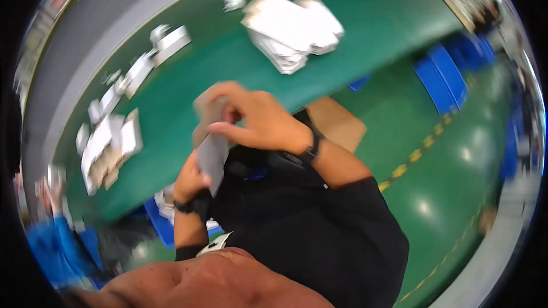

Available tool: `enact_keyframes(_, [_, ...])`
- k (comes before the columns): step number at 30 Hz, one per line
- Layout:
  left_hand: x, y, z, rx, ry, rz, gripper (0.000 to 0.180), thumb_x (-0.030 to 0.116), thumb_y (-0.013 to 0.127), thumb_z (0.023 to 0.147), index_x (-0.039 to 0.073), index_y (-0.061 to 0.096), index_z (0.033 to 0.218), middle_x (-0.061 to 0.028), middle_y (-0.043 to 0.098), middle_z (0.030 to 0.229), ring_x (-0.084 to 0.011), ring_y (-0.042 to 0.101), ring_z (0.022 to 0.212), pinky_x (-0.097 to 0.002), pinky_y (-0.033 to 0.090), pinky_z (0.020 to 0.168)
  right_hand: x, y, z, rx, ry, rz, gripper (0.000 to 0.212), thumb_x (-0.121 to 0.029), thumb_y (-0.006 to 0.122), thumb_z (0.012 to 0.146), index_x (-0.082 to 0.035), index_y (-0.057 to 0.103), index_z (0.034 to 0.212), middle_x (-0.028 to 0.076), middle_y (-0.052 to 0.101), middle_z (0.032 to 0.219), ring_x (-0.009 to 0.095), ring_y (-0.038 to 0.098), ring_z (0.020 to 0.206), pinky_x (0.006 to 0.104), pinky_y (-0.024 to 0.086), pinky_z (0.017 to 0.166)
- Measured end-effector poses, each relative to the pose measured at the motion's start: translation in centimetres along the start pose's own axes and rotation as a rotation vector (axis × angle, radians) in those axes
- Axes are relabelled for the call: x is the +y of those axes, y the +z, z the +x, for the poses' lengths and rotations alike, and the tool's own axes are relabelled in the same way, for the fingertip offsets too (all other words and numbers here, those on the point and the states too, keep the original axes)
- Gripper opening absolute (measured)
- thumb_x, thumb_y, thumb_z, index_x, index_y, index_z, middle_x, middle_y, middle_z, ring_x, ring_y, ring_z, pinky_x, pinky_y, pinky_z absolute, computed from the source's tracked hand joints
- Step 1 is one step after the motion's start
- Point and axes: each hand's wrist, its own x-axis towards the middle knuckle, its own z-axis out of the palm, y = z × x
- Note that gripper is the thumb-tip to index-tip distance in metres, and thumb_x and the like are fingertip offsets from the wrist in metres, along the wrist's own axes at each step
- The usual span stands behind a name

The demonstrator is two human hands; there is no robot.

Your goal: The person picks up a flat white box from a stack, folds it into shape by hand, and places it on the green table. They repeat this process of assembling boxes throughout the video.

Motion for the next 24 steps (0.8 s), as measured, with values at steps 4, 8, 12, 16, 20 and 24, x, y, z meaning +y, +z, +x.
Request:
enact_keyframes(4, [-1.2,-0.3,-1.0,-0.142,-0.074,-0.015,0.124,0.06,0.084,0.072,0.002,0.02,0.16,-0.019,0.044,0.151,-0.0304,0.047,0.137,-0.0414,0.036,0.115,0.3,-1.8,1.2,-0.361,0.11,-0.146,0.044,-0.033,0.08,0.087,-0.009,0.059,0.117,0.012,0.071,0.08,0.024,0.067,0.065,0.0352,0.049,0.057])
enact_keyframes(8, [-0.5,2.4,-0.1,0.142,-0.046,-0.113,0.127,0.06,0.083,0.073,0.007,0.01,0.162,-0.0203,0.043,0.15,-0.033,0.051,0.133,-0.0424,0.04,0.112,0.1,-2.5,0.8,-0.598,0.132,-0.139,0.043,-0.027,0.08,0.086,-0.007,0.059,0.118,0.011,0.072,0.083,0.023,0.068,0.067,0.0349,0.052,0.061])
enact_keyframes(12, [-0.5,5.0,1.7,0.418,0.241,0.051,0.124,0.061,0.079,0.078,0.008,0.005,0.162,-0.021,0.043,0.148,-0.0345,0.053,0.129,-0.0428,0.044,0.108,1.8,-0.8,-1.1,-0.132,0.062,0.179,0.042,-0.025,0.078,0.089,-0.005,0.062,0.122,0.011,0.074,0.099,0.018,0.07,0.077,0.0322,0.055,0.069])
enact_keyframes(16, [-0.3,6.0,3.2,0.508,0.389,0.063,0.116,0.06,0.076,0.082,0.008,0.009,0.161,-0.0209,0.044,0.146,-0.0335,0.053,0.128,-0.0415,0.045,0.105,3.8,1.7,-0.9,0.211,-0.081,0.51,0.039,-0.024,0.077,0.09,-0.002,0.068,0.12,0.009,0.071,0.107,0.018,0.07,0.085,0.0329,0.058,0.074])
enact_keyframes(20, [-2.2,2.9,3.1,0.329,0.444,0.268,0.096,0.051,0.072,0.091,0.009,0.016,0.157,-0.0203,0.045,0.144,-0.031,0.053,0.127,-0.039,0.045,0.103,4.8,0.7,-1.5,-0.06,0.107,0.646,0.031,-0.022,0.074,0.092,-0.002,0.072,0.116,0.009,0.068,0.114,0.015,0.068,0.094,0.0316,0.057,0.08])
enact_keyframes(24, [-3.1,2.6,3.3,0.337,0.325,0.156,0.076,0.04,0.067,0.097,0.008,0.023,0.151,-0.0196,0.046,0.142,-0.0296,0.053,0.126,-0.0391,0.045,0.103,5.7,1.0,-1.9,-0.051,-0.022,0.72,0.029,-0.018,0.074,0.093,-0.004,0.071,0.118,0.011,0.065,0.117,0.016,0.063,0.103,0.0289,0.051,0.088])
